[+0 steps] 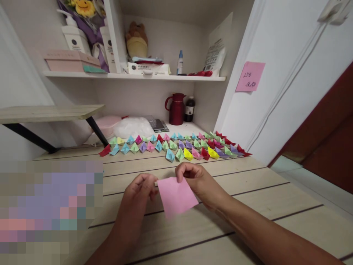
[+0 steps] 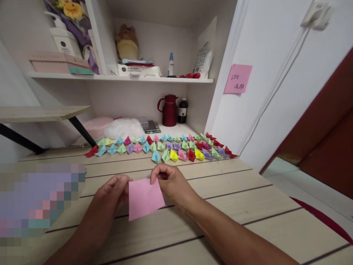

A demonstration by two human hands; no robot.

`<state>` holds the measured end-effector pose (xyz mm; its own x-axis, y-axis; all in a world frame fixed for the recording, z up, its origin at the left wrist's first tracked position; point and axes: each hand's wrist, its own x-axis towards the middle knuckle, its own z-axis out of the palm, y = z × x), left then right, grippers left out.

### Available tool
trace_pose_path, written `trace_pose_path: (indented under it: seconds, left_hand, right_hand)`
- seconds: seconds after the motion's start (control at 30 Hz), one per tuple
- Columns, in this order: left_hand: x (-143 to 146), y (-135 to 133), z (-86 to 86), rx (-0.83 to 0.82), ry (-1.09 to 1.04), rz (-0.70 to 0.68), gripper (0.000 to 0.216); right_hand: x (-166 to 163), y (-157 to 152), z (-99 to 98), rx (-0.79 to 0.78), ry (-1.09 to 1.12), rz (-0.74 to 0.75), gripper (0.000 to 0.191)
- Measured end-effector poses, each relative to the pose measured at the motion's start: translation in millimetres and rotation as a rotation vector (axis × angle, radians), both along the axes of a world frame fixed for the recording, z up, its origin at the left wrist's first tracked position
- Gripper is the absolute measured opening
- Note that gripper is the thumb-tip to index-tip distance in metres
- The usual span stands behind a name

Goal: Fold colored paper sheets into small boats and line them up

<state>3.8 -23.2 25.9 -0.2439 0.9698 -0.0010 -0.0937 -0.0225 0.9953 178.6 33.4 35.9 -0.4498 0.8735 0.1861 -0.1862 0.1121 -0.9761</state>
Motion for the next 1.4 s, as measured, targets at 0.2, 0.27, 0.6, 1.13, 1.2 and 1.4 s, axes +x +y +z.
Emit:
trace_pose_path:
  seconds: [0.2,0.27,0.6,1.13,1.2,1.4]
  left_hand:
    - [-5.4,3.0,-2.9,-0.162,-0.244,-0.195,0.056]
    - [-2.0,-0.5,2.0,-0.213,-0.331,-0.344,0.060]
    - [-2.0,-3.4,-1.2,-0.169,-0.285,-0.382,0.032]
    - [-6.9,3.8,-7.1,-0.116,-0.483,-0.245,0.019]
    - [-7.2,4.4,-6.6,-0.096,-0.489,-0.260,0.019]
    - [-4.4,3.6,-4.8,-0.068,-0.443,-0.316,0.030]
  right_hand:
    - [5.7,-1.8,7.0,0.287,0.036,-0.076,0.018]
    - [8.7,-5.3,11.1,0.475,-0.085,-0.027,0.021]
    - [10.0,-13.2,14.7,0.910,-0.396,0.111,0.022]
    - [6.3,-13.4,2.0,1.069,-0.504,-0.026,0.004]
    - [5.7,-9.9,-0.1,0.886,-0.453,-0.052,0.004]
    - [3.5,-6.1,-1.6,0.534,-0.313,-0.100,0.013]
